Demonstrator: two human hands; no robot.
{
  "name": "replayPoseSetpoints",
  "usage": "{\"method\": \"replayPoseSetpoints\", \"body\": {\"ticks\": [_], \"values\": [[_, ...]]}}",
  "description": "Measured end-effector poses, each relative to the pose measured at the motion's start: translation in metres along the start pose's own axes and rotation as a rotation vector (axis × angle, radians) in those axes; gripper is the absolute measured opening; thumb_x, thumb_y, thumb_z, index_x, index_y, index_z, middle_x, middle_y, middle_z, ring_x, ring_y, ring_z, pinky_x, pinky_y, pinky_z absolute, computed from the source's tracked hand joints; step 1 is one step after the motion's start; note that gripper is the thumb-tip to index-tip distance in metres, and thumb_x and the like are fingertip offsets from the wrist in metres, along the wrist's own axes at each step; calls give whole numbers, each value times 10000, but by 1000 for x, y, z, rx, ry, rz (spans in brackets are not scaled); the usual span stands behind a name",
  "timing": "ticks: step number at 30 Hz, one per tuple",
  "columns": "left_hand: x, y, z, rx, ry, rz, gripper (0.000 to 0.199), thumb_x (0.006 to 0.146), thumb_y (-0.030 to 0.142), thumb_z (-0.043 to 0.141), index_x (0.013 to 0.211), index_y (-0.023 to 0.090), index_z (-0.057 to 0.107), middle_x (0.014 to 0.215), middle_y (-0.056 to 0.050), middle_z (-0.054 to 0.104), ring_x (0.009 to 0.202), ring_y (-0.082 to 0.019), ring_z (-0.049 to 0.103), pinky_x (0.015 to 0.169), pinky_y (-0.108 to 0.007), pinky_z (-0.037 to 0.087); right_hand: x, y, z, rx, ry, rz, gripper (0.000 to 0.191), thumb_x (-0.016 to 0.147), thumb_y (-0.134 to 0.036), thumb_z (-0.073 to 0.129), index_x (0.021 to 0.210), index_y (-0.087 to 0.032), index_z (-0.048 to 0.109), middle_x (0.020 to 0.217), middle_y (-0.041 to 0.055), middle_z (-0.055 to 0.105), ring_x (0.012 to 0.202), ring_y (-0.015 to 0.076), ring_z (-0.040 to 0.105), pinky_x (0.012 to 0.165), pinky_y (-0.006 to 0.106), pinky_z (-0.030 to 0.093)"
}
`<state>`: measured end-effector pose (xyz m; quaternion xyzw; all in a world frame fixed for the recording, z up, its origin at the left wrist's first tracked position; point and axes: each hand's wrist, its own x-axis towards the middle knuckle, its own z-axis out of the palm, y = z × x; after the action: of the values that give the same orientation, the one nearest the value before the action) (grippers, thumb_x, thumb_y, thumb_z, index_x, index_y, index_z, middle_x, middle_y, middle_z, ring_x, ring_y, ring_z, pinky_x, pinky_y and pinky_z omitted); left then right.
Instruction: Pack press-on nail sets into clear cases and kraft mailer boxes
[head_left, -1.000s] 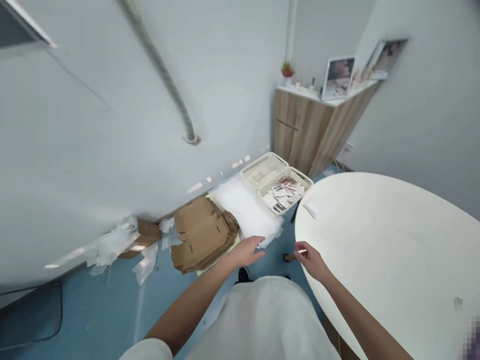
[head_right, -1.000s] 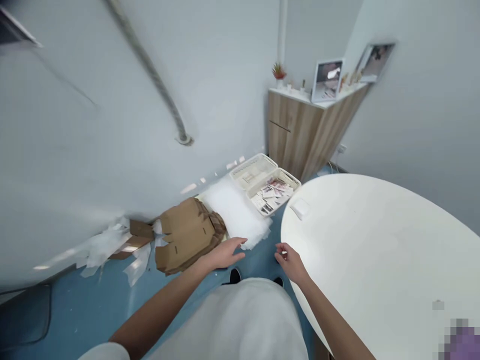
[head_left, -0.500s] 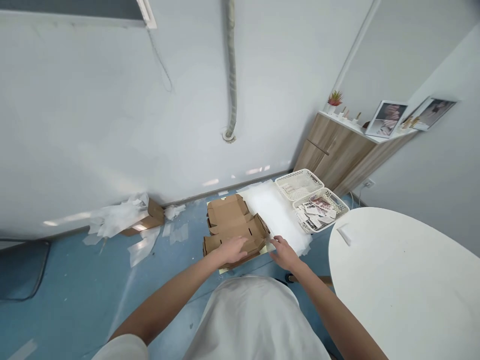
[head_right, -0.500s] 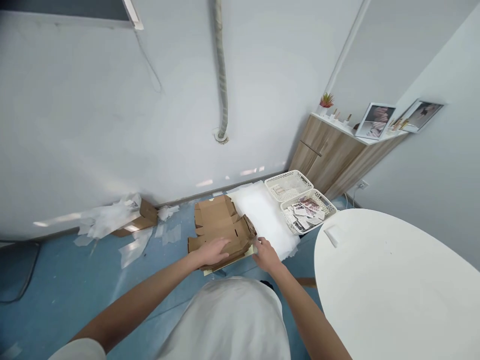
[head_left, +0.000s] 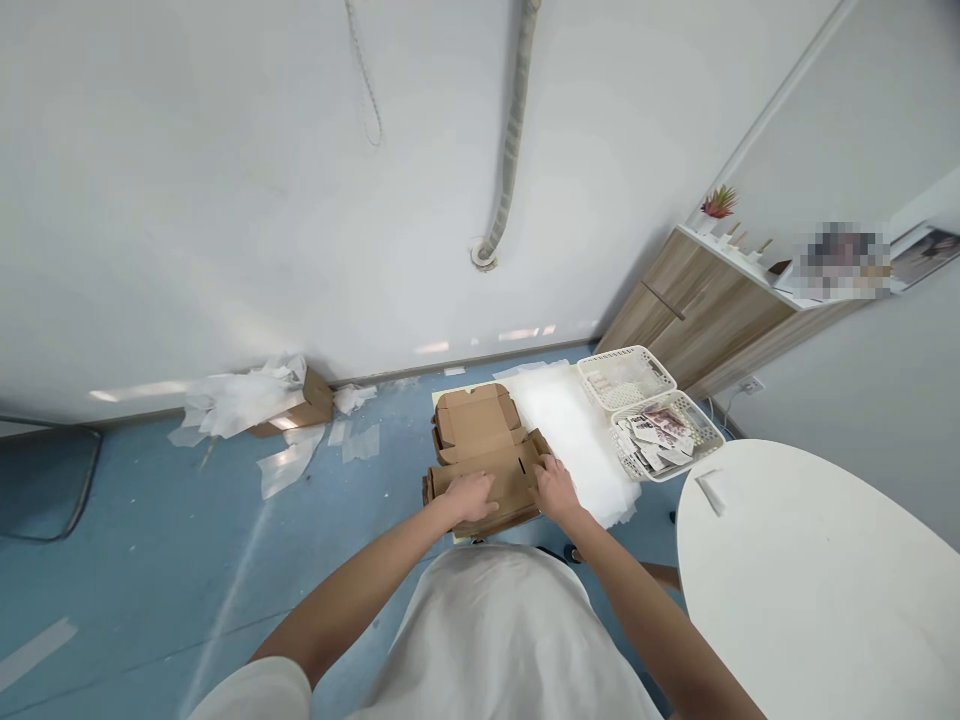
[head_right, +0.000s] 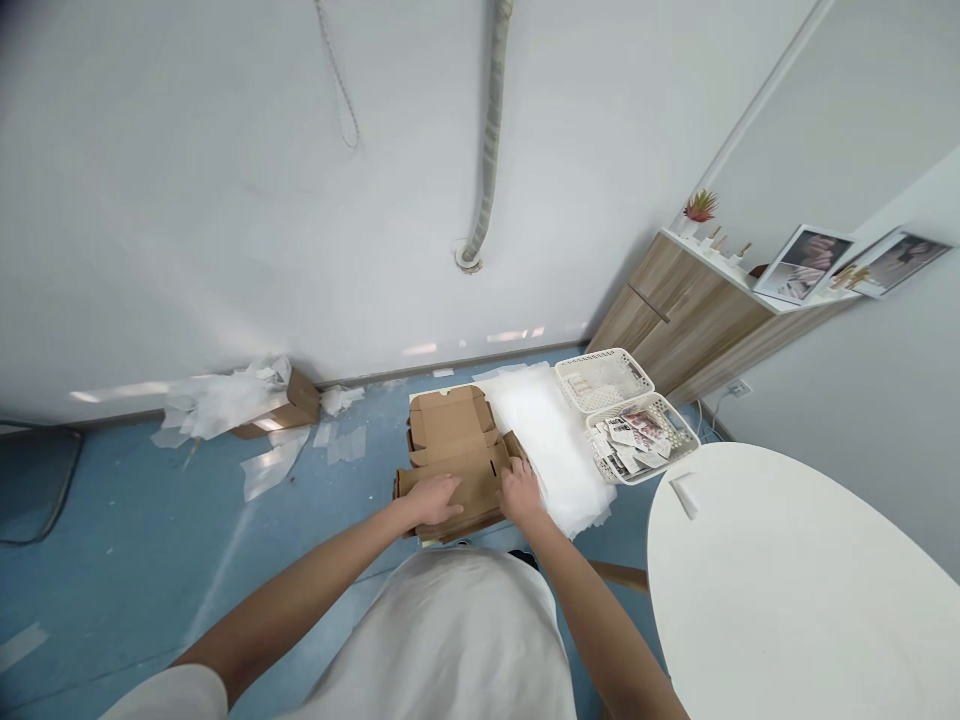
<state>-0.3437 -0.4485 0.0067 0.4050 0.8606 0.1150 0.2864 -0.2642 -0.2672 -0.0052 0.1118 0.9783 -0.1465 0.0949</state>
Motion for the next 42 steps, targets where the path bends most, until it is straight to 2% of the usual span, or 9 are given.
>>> {"method": "replayPoseSetpoints", "body": {"ticks": [8,13,20,26,32,34,36,40,42], "values": [[4,1,9,-43,-30,12,443,722,434,496,1080,173,500,1062,-118,583,975,-276,545,771,-352,425,10,4,6,117,-53,58,402,641,-194,585,1035,-116,574,1186,169,487,1150,291,406,948,399,315],[2,-1,16,-89,-5,-18,489,709,478,501,1103,188,491,1101,-111,559,1015,-266,526,803,-335,414,9,12,0,409,74,123,482,685,-262,552,1147,-129,516,1235,127,484,1153,242,442,967,372,343],[1,5,20,-74,66,-58,558,653,521,562,1089,178,499,1085,-113,546,982,-274,534,785,-340,420,0,14,-8,821,160,262,462,697,-337,549,1132,-179,532,1199,94,539,1067,212,525,890,369,430],[-3,7,21,5,89,6,383,748,430,488,1024,169,538,1025,-121,563,932,-260,553,781,-359,418,-4,15,-13,950,152,326,485,682,-356,573,1129,-170,534,1216,103,528,1086,216,508,914,381,407],[-1,12,21,66,53,36,275,864,224,307,907,164,572,904,-118,624,853,-234,592,793,-387,402,-10,12,-18,801,204,304,508,688,-385,558,1155,-193,503,1218,92,503,1096,220,481,900,374,408],[2,12,20,89,67,5,273,860,186,302,899,149,569,876,-126,633,827,-238,601,774,-391,407,-17,6,-21,625,311,232,479,708,-371,541,1153,-197,498,1232,92,468,1150,221,420,941,375,366],[5,12,18,106,89,-7,284,861,177,290,893,141,570,861,-129,637,811,-247,604,753,-398,413,-25,-2,-22,459,324,98,378,752,-346,496,1098,-200,532,1162,91,510,1114,218,440,945,377,346],[7,12,16,118,132,4,298,865,191,280,885,136,572,871,-129,633,811,-254,600,738,-397,412,-38,-16,-8,244,-5,-223,275,796,-337,456,996,-206,591,979,78,620,961,219,536,906,391,346],[7,12,14,105,158,-9,291,869,204,284,881,140,568,868,-124,632,815,-243,597,745,-377,404,-41,-18,6,168,-119,-238,298,785,-349,480,1012,-193,593,1029,92,618,999,236,530,934,410,313]]}}
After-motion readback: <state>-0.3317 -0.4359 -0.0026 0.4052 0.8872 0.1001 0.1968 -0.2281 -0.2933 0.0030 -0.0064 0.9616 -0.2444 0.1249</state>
